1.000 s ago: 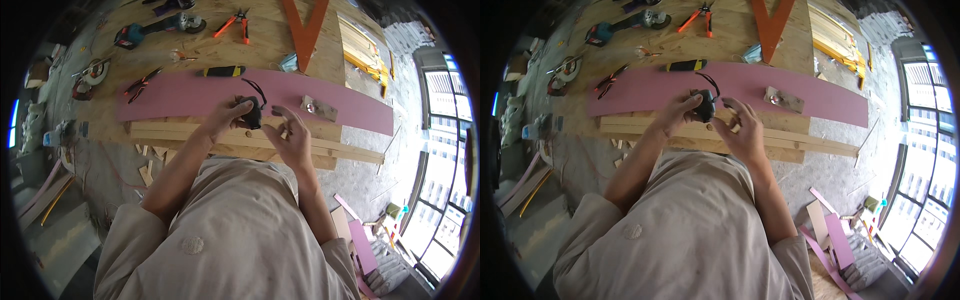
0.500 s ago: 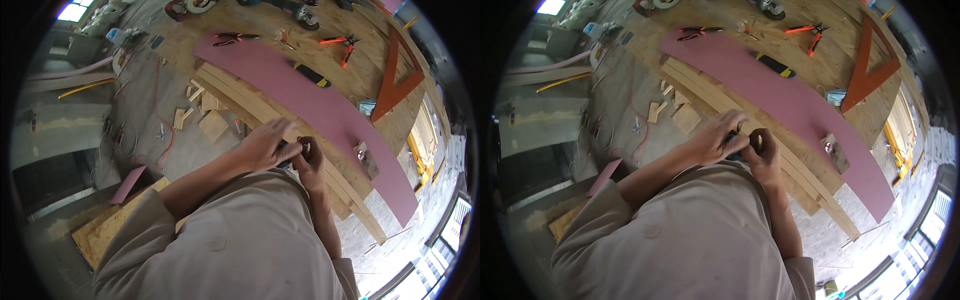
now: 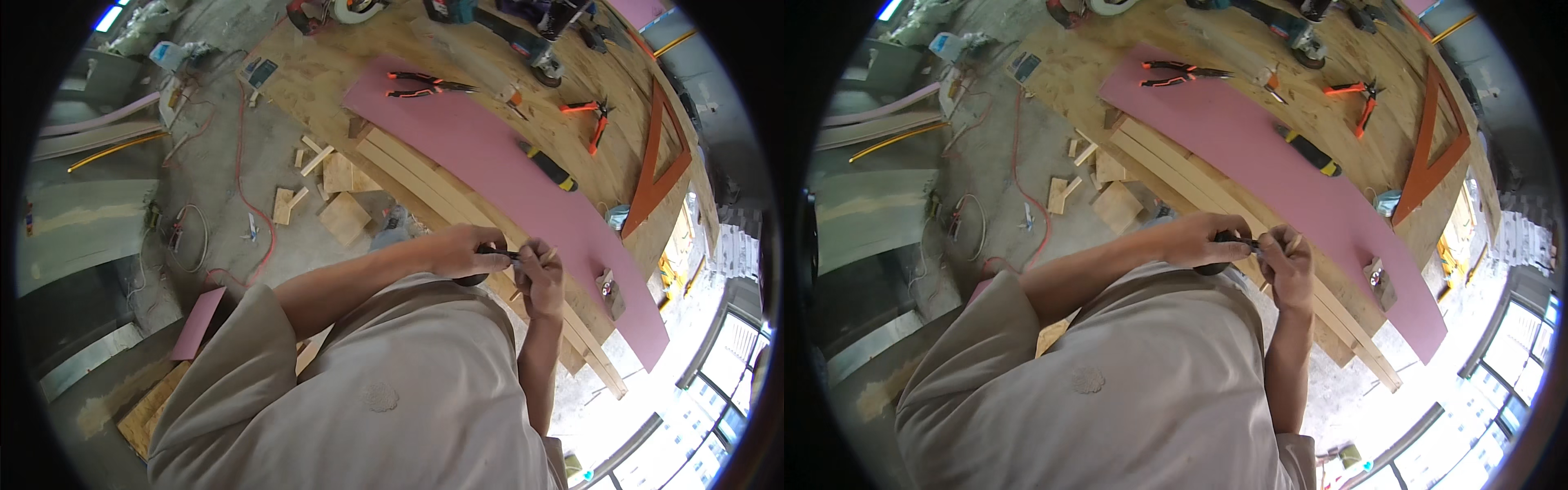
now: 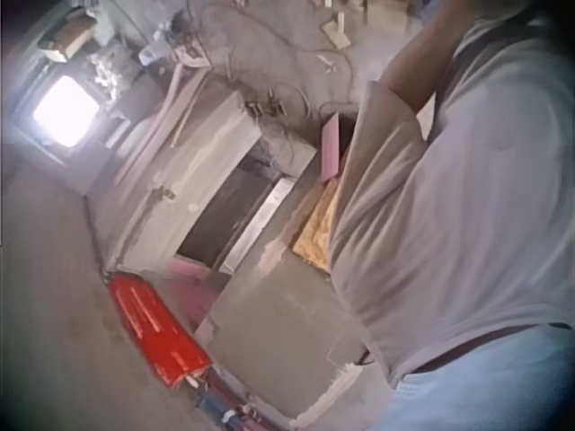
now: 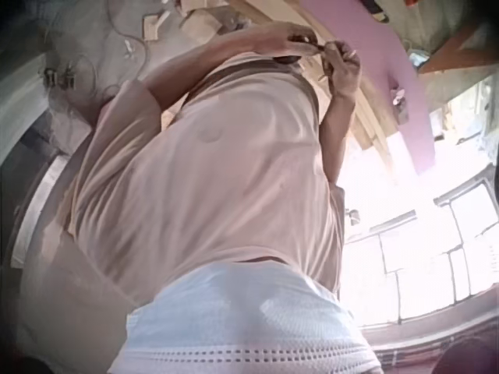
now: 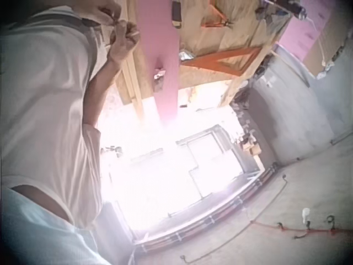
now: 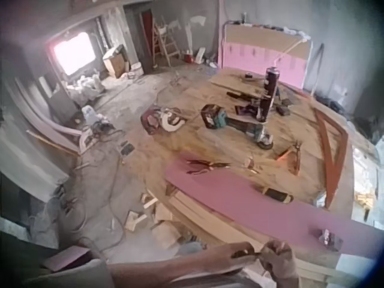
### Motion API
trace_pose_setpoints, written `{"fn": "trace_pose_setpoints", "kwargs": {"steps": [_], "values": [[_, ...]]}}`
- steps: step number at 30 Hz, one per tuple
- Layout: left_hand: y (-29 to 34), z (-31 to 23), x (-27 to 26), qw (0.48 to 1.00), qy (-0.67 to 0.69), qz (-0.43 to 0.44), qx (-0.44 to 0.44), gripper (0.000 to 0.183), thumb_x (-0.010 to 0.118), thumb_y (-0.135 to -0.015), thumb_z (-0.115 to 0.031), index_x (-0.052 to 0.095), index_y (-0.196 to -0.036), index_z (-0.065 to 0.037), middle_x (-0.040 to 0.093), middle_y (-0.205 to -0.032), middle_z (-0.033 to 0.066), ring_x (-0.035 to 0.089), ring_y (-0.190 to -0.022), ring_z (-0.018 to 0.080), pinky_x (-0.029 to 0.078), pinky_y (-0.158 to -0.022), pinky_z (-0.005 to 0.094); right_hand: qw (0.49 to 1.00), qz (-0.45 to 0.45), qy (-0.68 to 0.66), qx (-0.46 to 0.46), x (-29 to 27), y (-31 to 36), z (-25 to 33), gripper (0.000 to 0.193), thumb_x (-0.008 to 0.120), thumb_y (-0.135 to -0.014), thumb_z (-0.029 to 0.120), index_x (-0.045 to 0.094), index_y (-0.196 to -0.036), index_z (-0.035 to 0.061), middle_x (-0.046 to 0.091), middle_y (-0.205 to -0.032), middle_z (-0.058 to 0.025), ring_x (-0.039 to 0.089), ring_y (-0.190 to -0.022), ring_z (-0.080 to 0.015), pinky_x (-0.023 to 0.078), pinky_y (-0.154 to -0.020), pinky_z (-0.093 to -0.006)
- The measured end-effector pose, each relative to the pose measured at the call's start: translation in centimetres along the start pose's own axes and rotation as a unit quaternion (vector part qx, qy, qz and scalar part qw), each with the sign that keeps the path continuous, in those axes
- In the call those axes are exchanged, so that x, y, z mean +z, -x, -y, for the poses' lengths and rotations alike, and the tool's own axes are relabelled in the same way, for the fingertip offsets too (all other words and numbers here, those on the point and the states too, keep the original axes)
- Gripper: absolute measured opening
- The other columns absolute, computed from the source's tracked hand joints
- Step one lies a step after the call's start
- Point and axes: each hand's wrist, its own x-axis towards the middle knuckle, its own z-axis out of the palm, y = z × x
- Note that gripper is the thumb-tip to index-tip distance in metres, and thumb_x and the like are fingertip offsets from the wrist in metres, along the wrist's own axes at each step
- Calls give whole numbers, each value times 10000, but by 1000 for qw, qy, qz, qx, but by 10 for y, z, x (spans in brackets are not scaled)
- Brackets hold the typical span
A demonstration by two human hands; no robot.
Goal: The person walks through a construction site, picks up a wooden plank, and places it on a workbench. They use a tape measure and pencil to mark measurements on the plank, then use a utility knife to score the wood along the marked line.
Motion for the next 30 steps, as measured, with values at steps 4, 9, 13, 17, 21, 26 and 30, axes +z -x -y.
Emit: {"fn": "trace_pose_setpoints", "kwargs": {"steps": [4, 9, 13, 17, 21, 26, 30], "values": [[-2, 23, -41, 997, 28, -42, 50, 278, 601, -819, -282, 678, -867, -19, 633, -739, 170, 622, -679, 283, 469, -640, 395, 991, -106, 56, -65, 48, -24, 10, 180, 643, -915, 182, 584, -916, 12, 513, -631, 0, 436, -478, -52, 293, -407, -179], [-5, 34, -51, 947, 277, -136, 84, 200, 585, -883, -184, 685, -937, -19, 655, -956, 124, 597, -856, 208, 456, -757, 330, 952, -177, 205, -145, 83, -54, -3, 319, 617, -934, 312, 580, -1000, 2, 571, -839, -22, 530, -746, -90, 446, -663, -229], [-7, 34, -58, 924, 225, -254, 174, 156, 581, -910, -138, 689, -984, -52, 605, -1138, 64, 463, -1161, 199, 371, -962, 355, 981, -113, 9, -160, 124, -74, -11, 467, 598, -928, 415, 542, -1123, -6, 555, -945, -32, 546, -886, -125, 470, -801, -278], [-1, 43, -70, 900, 303, -280, 142, 160, 580, -913, -131, 690, -988, -43, 595, -1107, 41, 499, -1103, 191, 373, -961, 343, 995, -39, -50, -73, 140, -82, -14, 496, 636, -903, 400, 539, -1186, 4, 580, -1056, -48, 556, -937, -127, 460, -821, -279], [1, 70, -92, 854, 422, -300, 56, 232, 606, -913, -163, 676, -943, 56, 603, -1044, 22, 562, -867, 97, 412, -834, 241, 991, 8, 81, 108, 125, -79, -11, 401, 673, -871, 269, 567, -1121, -25, 646, -880, -69, 606, -781, -121, 471, -690, -255], [16, 96, -176, 905, 342, -233, -98, 260, 644, -894, -212, 701, -959, 34, 691, -866, 33, 579, -897, 94, 413, -864, 254, 951, 22, 220, 214, 83, -48, -9, 240, 619, -890, 190, 660, -836, -40, 620, -674, -44, 564, -628, -92, 433, -588, -230], [36, 147, -235, 987, -101, -116, -37, 550, 760, -730, -265, 595, -1205, -42, 619, -1123, 121, 574, -1047, 244, 423, -923, 355, 920, 17, 363, 149, 46, -46, -39, 266, 600, -910, 205, 664, -790, -24, 579, -636, 2, 479, -604, -61, 392, -560, -236]]}}
